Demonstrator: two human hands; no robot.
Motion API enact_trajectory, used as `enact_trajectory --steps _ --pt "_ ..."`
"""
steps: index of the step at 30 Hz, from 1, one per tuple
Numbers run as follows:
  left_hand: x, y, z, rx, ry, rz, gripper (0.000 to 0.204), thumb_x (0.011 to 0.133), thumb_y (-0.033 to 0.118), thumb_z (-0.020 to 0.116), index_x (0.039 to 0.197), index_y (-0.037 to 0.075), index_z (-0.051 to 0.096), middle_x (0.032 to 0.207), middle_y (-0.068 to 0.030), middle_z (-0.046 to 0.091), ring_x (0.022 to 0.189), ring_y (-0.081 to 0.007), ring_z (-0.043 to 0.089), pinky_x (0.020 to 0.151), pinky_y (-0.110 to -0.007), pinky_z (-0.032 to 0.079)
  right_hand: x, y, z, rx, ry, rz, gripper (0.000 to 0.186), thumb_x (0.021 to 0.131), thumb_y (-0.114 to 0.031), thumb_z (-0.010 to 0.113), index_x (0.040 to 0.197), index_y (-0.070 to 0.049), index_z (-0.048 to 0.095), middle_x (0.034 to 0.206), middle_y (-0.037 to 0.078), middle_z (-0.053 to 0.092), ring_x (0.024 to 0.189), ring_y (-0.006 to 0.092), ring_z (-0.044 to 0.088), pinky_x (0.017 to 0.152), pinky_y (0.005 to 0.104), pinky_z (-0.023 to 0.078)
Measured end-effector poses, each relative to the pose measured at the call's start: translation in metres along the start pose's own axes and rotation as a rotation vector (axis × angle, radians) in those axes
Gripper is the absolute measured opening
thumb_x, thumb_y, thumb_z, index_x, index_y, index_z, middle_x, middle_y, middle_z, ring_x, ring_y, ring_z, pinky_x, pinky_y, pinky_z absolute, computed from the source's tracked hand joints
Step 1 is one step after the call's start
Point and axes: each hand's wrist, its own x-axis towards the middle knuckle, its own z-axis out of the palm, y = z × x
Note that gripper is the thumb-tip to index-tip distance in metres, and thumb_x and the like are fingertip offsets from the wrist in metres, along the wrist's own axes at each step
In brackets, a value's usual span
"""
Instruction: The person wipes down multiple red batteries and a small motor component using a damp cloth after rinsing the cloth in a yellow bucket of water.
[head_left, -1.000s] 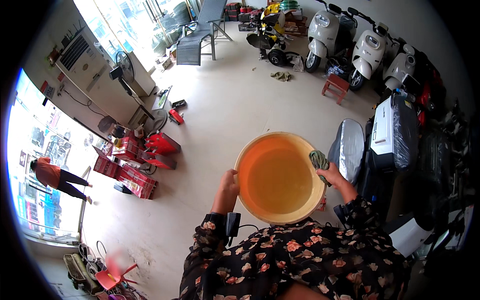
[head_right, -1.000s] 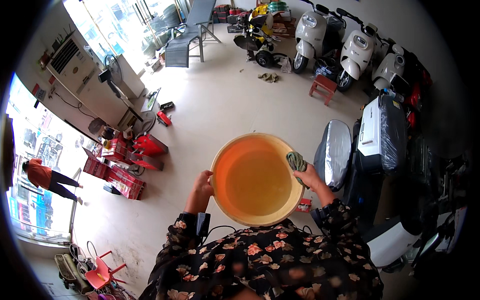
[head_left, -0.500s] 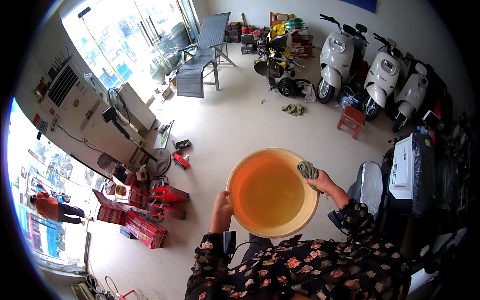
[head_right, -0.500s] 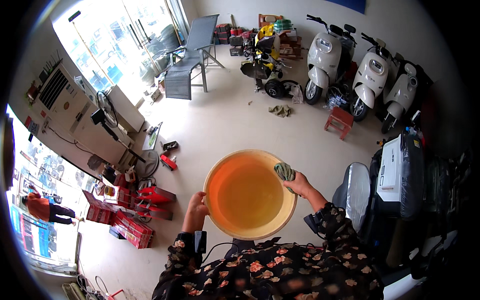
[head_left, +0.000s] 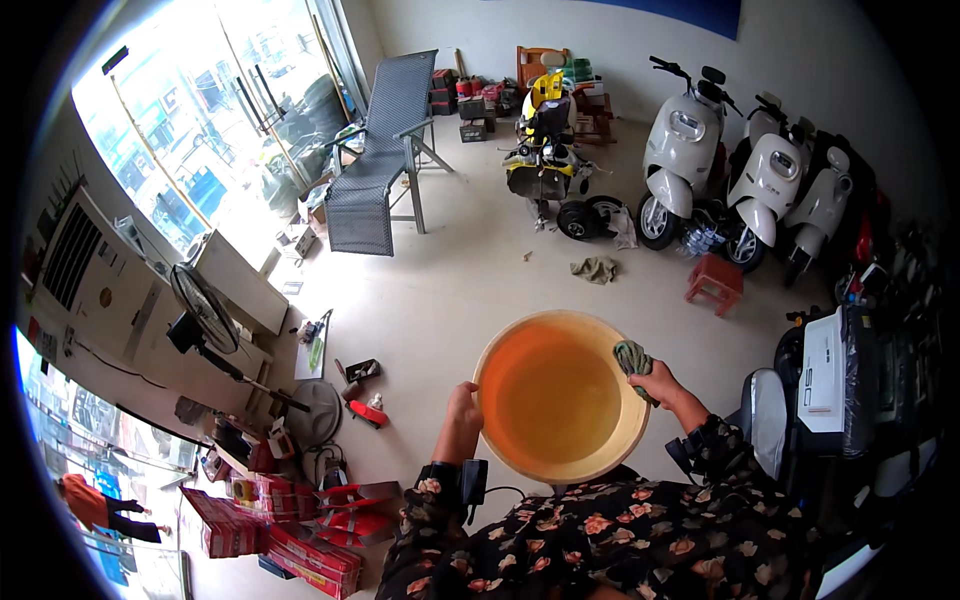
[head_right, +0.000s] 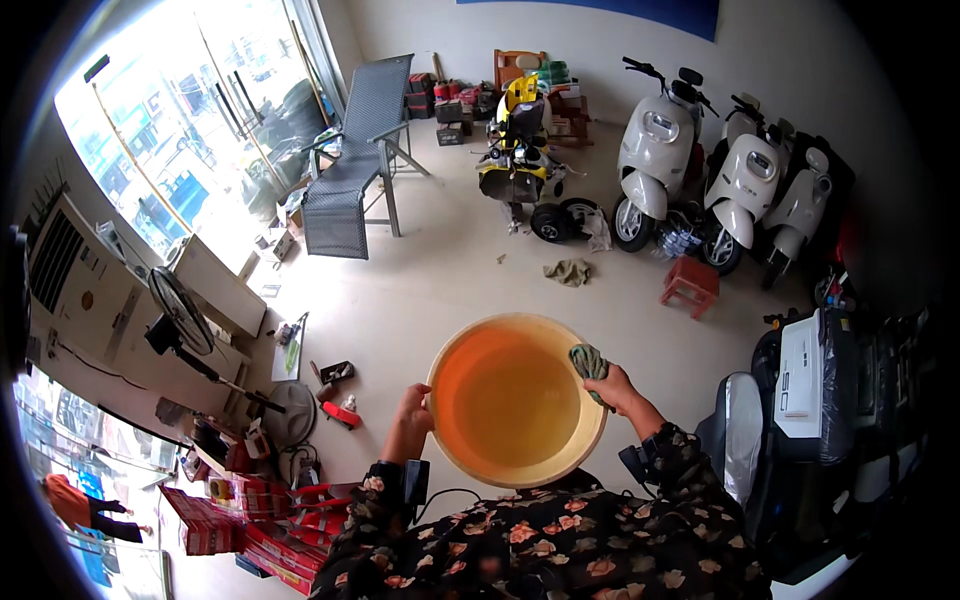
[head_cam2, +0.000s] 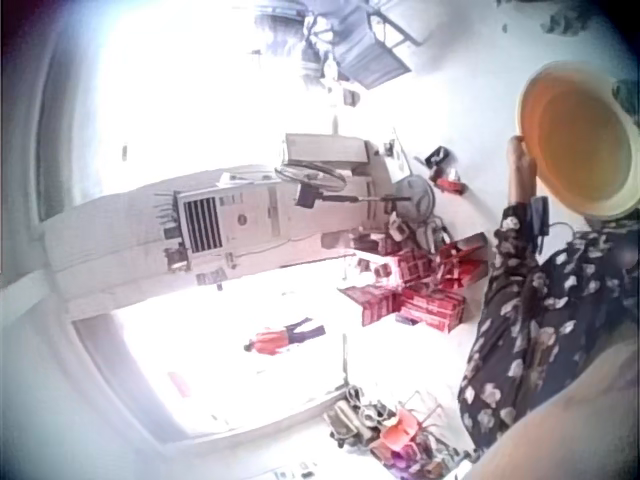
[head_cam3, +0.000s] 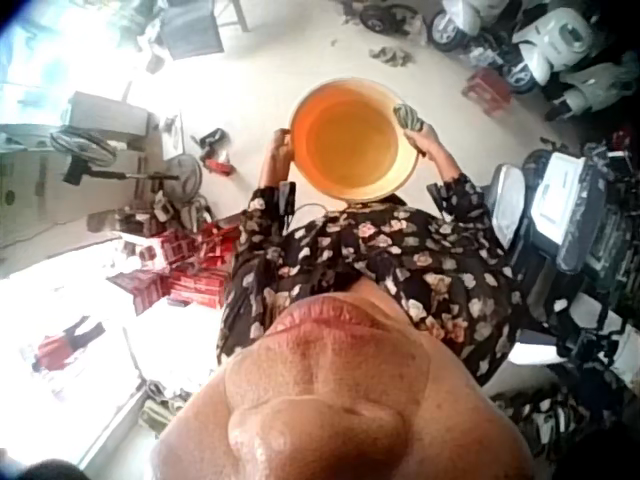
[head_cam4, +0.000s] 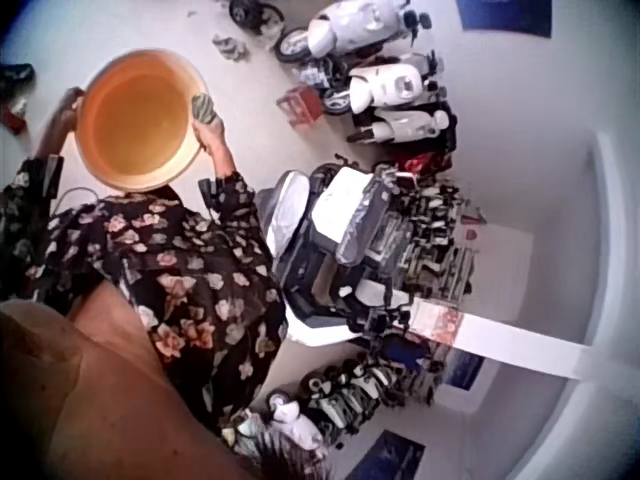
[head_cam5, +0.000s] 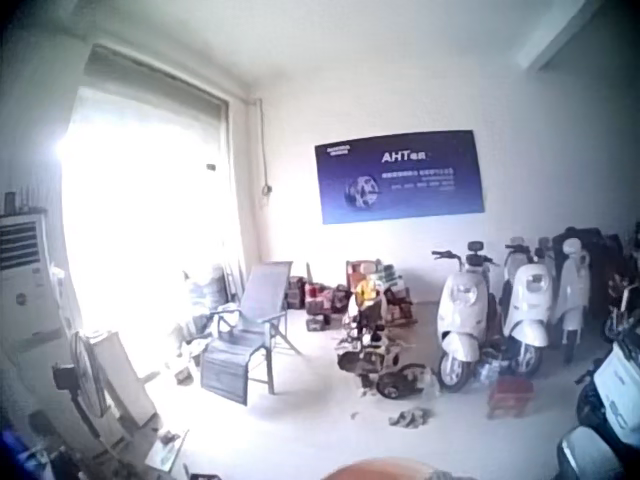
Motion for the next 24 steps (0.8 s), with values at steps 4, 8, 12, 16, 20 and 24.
enact_trajectory --steps 4,8,12,16,20,24 --pt "0.015 0.082 0.023 0.277 -0.137 0.248 0.030 0.088 0.009 0.047 0.115 -0.004 0.047 0.096 -0.0104 0.054 0.088 -0.0208 0.052 0.082 -0.031 0.044 0.094 -0.048 0.033 -0.001 0.019 -0.012 0.036 0.070 -0.011 0.069 0.104 -0.001 0.063 0.093 0.008 0.066 0.081 0.0188 0.063 0.076 0.0334 0.051" --pt "0.018 0.172 0.034 1.194 -0.046 1.102 0.040 0.085 0.003 0.053 0.122 -0.005 0.041 0.088 -0.0061 0.050 0.081 -0.0139 0.048 0.077 -0.026 0.043 0.215 -0.116 0.084 0.014 -0.028 -0.106 0.033 0.072 -0.010 0.069 0.103 0.000 0.063 0.089 0.006 0.065 0.078 0.0156 0.061 0.073 0.0325 0.051" --pt "0.060 0.263 0.087 0.724 -0.147 0.728 0.029 0.088 0.023 0.049 0.103 -0.001 0.051 0.089 -0.0084 0.060 0.079 -0.0206 0.054 0.073 -0.032 0.043 0.309 -0.182 0.107 -0.047 -0.063 -0.104 0.035 0.072 -0.011 0.069 0.105 -0.002 0.062 0.090 0.006 0.065 0.078 0.0157 0.060 0.074 0.0325 0.050" --pt "0.093 0.350 0.112 1.027 -0.043 0.870 0.036 0.084 0.008 0.051 0.116 -0.008 0.043 0.087 -0.0073 0.057 0.080 -0.0150 0.053 0.074 -0.027 0.045 0.405 -0.245 0.138 -0.026 -0.077 -0.141 0.043 0.068 -0.015 0.070 0.108 -0.001 0.061 0.093 0.010 0.066 0.084 0.0203 0.062 0.078 0.0346 0.050" --pt "0.179 0.438 0.154 0.110 0.061 0.196 0.038 0.087 0.018 0.048 0.115 -0.007 0.045 0.091 -0.0092 0.058 0.083 -0.0187 0.055 0.077 -0.033 0.045 0.476 -0.280 0.157 -0.009 -0.091 -0.129 0.043 0.067 -0.015 0.070 0.107 -0.001 0.061 0.094 0.011 0.066 0.084 0.0214 0.063 0.077 0.0342 0.050" --pt "0.251 0.534 0.185 0.155 0.053 0.121 0.042 0.088 0.025 0.046 0.115 -0.007 0.046 0.105 -0.0127 0.058 0.092 -0.0230 0.056 0.083 -0.037 0.046 0.563 -0.332 0.174 0.014 -0.090 -0.128 0.044 0.068 -0.015 0.070 0.109 0.000 0.061 0.094 0.011 0.066 0.084 0.0209 0.063 0.077 0.0333 0.050"
